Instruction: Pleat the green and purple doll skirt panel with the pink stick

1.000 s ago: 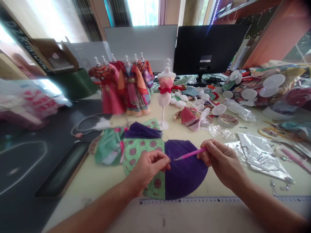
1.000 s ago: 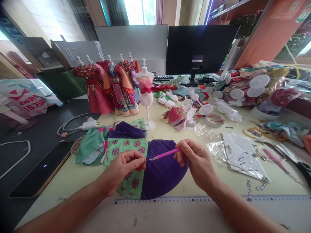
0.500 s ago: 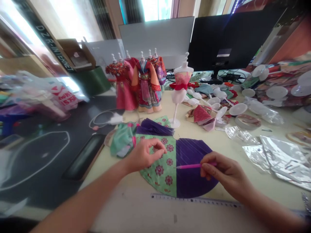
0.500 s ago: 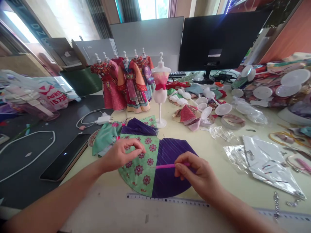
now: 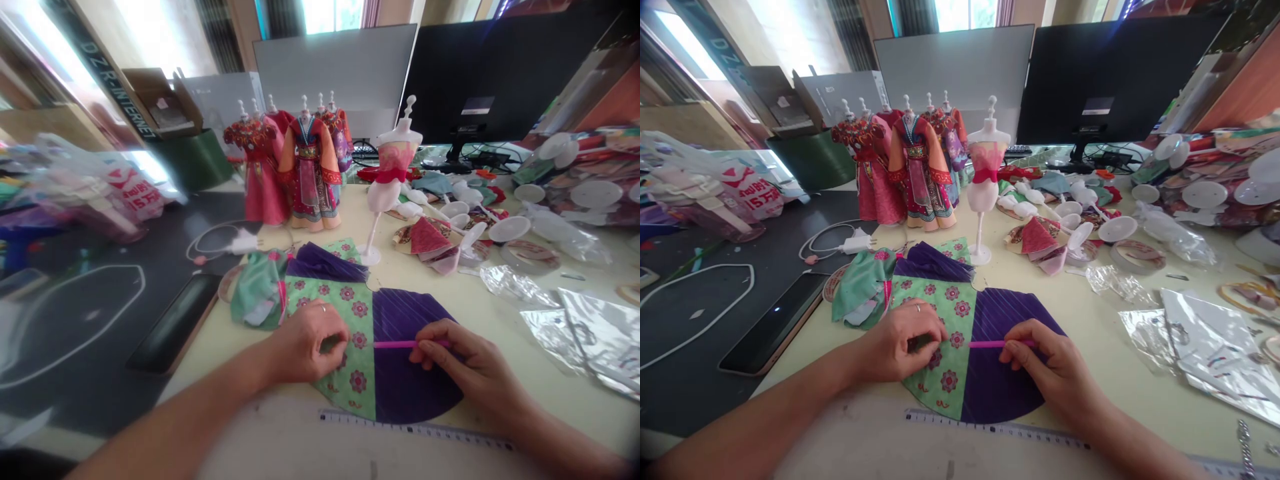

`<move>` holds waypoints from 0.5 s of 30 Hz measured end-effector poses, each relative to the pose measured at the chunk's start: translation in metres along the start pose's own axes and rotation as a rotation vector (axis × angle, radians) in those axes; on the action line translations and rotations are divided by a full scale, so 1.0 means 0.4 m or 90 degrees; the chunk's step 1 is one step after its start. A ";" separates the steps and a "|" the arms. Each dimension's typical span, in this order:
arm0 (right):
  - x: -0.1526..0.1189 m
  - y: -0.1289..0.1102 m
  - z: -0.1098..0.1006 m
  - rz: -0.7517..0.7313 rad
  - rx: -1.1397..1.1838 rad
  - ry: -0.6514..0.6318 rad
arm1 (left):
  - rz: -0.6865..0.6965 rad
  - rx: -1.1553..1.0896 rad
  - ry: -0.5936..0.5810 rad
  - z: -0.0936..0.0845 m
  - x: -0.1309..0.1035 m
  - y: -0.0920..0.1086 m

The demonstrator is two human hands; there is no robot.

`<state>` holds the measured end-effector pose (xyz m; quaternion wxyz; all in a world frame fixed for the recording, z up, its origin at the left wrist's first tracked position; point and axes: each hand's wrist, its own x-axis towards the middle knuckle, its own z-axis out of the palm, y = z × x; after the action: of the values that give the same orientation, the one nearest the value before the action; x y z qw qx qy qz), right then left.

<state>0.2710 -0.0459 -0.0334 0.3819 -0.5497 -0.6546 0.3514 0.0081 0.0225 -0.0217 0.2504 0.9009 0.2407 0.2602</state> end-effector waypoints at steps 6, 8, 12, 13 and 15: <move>0.006 -0.004 0.005 0.058 0.040 0.022 | 0.003 0.017 -0.020 -0.002 0.000 -0.001; 0.010 -0.008 0.006 0.070 0.045 0.025 | 0.004 0.026 -0.026 -0.003 0.000 0.000; 0.019 -0.015 0.010 0.084 0.045 0.020 | 0.008 0.032 -0.032 -0.004 -0.002 -0.001; 0.021 -0.016 0.010 0.086 0.045 0.022 | 0.009 0.033 -0.033 -0.004 -0.002 -0.001; 0.022 -0.016 0.009 0.086 0.045 0.025 | 0.010 0.034 -0.034 -0.004 -0.002 -0.001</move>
<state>0.2638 -0.0383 -0.0283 0.3893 -0.5857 -0.5954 0.3885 0.0065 0.0229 -0.0212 0.2306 0.9158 0.2339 0.2312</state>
